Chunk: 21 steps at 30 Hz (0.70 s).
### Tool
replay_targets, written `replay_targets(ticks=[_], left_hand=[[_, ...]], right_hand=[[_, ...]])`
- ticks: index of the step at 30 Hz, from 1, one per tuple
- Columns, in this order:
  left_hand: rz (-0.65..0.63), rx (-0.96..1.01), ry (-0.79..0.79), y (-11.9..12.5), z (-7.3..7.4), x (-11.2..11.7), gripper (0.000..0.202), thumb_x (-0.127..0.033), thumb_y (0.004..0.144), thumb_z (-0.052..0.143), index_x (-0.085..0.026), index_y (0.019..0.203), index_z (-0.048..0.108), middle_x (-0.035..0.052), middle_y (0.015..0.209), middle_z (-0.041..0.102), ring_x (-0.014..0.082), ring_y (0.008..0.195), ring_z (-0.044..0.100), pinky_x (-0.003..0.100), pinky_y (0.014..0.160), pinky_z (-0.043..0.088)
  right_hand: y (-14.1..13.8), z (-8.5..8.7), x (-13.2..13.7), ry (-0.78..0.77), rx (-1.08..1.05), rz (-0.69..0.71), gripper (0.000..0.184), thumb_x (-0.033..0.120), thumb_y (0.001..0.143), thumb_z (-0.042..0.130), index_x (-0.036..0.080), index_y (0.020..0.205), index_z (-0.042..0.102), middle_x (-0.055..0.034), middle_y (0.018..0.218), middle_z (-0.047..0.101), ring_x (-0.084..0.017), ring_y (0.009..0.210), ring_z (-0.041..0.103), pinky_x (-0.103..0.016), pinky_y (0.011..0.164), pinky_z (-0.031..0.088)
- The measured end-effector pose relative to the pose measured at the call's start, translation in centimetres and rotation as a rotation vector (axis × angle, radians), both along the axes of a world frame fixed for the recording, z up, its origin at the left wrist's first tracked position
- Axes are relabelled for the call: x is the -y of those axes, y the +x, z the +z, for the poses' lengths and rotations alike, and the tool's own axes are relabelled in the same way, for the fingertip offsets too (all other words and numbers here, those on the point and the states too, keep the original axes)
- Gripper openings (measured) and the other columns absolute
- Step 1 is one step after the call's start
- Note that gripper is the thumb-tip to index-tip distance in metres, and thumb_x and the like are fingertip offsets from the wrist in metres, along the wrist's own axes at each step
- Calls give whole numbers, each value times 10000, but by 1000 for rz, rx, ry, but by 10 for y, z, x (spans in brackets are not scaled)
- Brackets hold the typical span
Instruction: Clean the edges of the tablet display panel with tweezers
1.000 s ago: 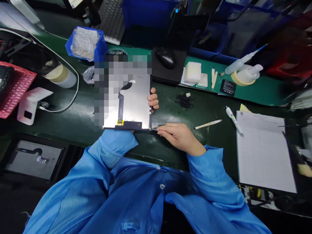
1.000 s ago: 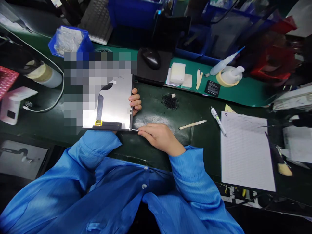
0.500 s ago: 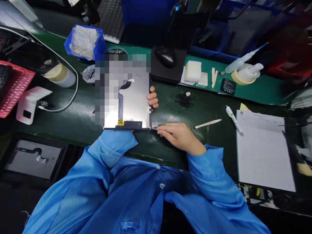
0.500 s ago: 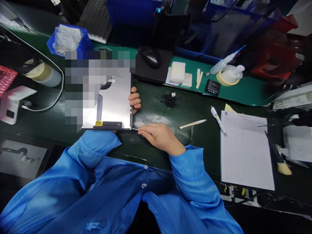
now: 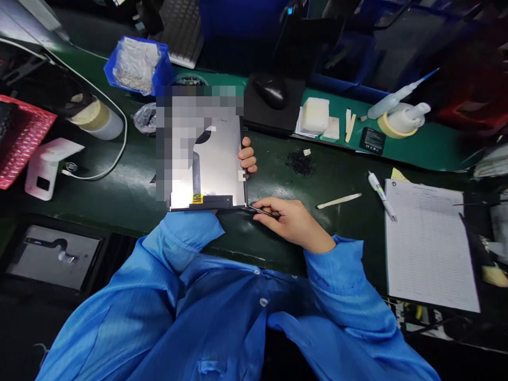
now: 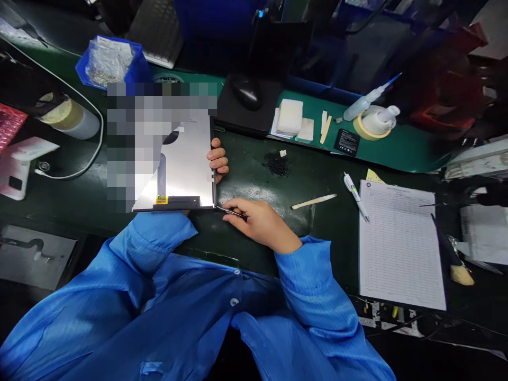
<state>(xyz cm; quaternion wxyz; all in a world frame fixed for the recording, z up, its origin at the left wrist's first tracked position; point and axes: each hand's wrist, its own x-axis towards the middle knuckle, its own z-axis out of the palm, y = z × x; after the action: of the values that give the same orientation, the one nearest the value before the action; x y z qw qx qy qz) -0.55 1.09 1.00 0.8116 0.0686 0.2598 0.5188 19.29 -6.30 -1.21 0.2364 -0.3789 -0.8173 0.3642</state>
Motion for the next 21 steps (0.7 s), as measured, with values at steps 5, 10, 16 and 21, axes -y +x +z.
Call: replay_targets(ticks=[5, 10, 16, 21], left_hand=[[2, -18, 0, -1, -1, -1, 522, -464, 1095, 125, -190, 839, 489, -28, 624, 306, 111, 506, 235, 263, 541, 292], [-19, -5, 16, -5, -9, -5, 468, -475, 1081, 190, -193, 862, 493, -16, 629, 338, 112, 506, 289, 248, 524, 351], [-41, 17, 19, -8, -25, -12, 406, -515, 1046, 276, -207, 900, 496, -15, 630, 355, 132, 516, 313, 282, 556, 373], [-9, -18, 5, -8, -23, -11, 379, -533, 1028, 313, -217, 935, 500, -13, 647, 369, 144, 533, 321, 285, 579, 364]], right_hand=[[-2, 0, -1, 150, -29, 3, 114, 309, 990, 685, 234, 985, 770, -28, 896, 788, -174, 760, 718, -279, 718, 545], [-2, 1, -3, 191, -19, 14, 165, 265, 1026, 617, 220, 1043, 775, -46, 928, 801, -187, 790, 739, -293, 741, 562], [-2, 2, -4, 112, 9, -4, 210, 241, 1036, 564, 218, 1011, 771, -49, 936, 798, -197, 826, 742, -304, 762, 563], [-3, 2, -1, 75, -49, -52, 102, 304, 961, 709, 241, 1011, 773, -30, 906, 791, -189, 766, 725, -304, 740, 572]])
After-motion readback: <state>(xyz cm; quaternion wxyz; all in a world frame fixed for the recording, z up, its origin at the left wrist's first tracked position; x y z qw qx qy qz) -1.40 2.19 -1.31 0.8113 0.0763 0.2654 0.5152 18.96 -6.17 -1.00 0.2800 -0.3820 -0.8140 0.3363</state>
